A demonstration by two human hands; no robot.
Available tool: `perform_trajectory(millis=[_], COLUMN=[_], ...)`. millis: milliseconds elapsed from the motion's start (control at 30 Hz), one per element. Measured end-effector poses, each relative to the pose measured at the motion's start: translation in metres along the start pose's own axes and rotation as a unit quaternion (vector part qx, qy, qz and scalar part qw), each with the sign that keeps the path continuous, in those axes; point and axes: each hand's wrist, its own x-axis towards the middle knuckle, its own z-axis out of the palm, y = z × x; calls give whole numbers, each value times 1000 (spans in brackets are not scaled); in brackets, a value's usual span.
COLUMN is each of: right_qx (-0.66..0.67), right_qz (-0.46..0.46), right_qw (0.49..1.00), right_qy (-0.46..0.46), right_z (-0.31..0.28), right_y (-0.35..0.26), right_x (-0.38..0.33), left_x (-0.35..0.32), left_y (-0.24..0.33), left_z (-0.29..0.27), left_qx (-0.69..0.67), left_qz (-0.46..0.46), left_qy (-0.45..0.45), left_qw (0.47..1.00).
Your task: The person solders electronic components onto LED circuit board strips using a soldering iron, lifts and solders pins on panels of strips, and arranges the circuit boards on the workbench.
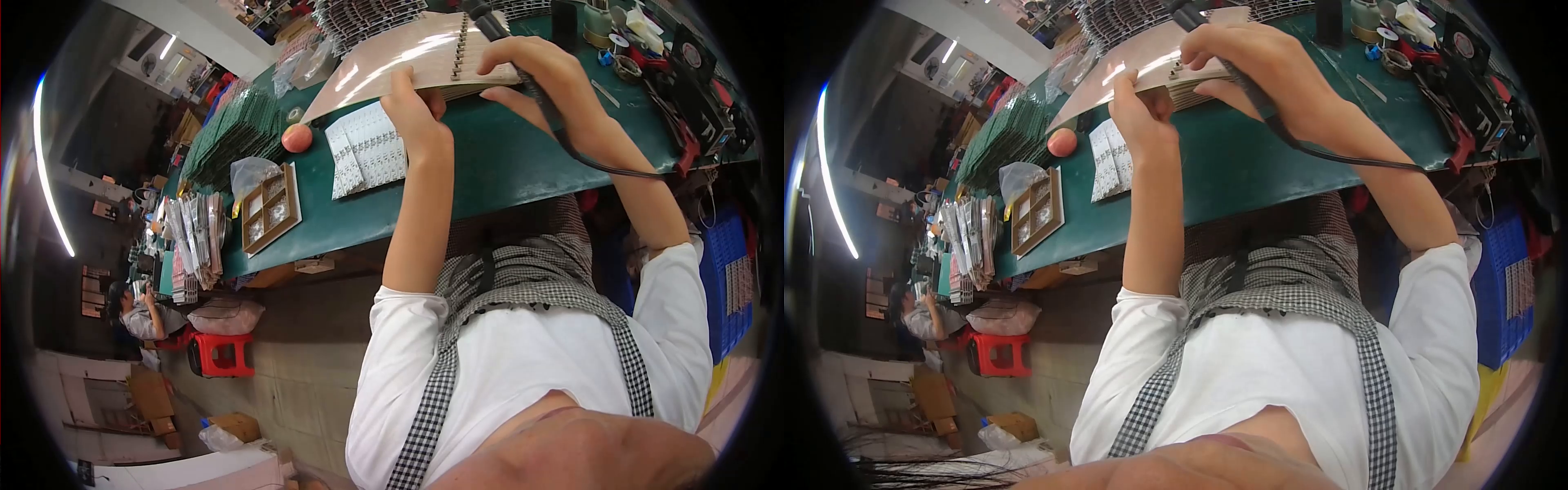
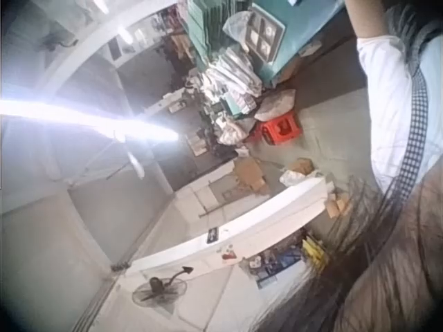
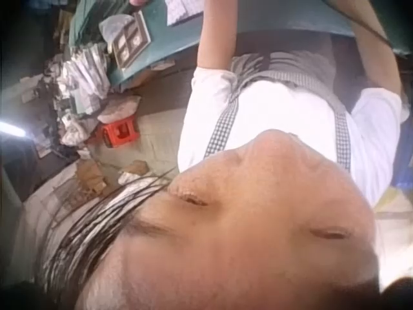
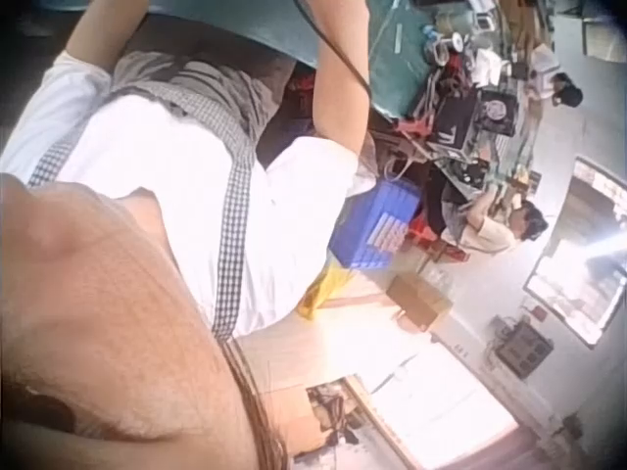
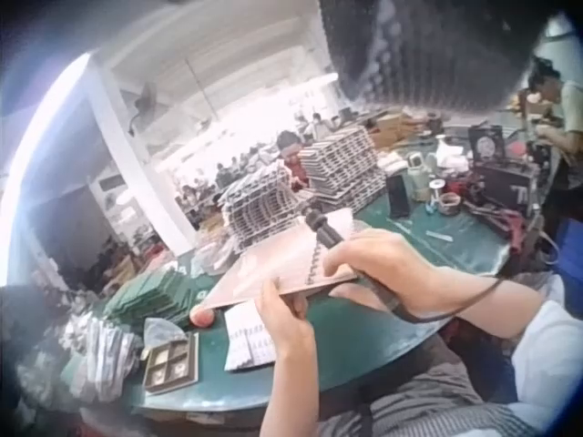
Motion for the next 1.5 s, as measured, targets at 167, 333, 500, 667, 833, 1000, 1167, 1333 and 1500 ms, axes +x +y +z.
perform_trajectory(millis=[167, 333, 500, 667, 833, 1000, 1167, 1333, 1500], right_qx=[-54, -97, -104, -119, -134, -142, -113, -126, -107], right_qz=[-28, -41, -65, -68, -77, -70, -62, -87, -93], right_qw=[998, 994, 992, 991, 988, 987, 992, 988, 990], right_qy=[25, 31, 24, 6, -17, -17, 5, 14, -11], right_z=[16, 20, 20, 18, 14, 18, 25, 26, 19], right_y=[10, 19, 22, 23, 21, 24, 31, 32, 27], right_x=[-3, -10, -12, -15, -15, -19, -22, -17, -11], left_x=[-8, -10, -12, -13, -10, -12, -11, -10, -13], left_y=[-7, -6, -8, -8, -13, -16, -15, -17, -16], left_z=[9, 6, 9, 12, 11, 11, 14, 16, 19], left_qx=[-33, -56, -68, -70, -85, -93, -85, -78, -81], left_qz=[29, -12, -33, -36, -46, -54, -66, -48, -35], left_qy=[12, -16, -4, 10, 8, 18, 32, 41, 39], left_qw=[999, 998, 997, 997, 995, 994, 994, 995, 995])
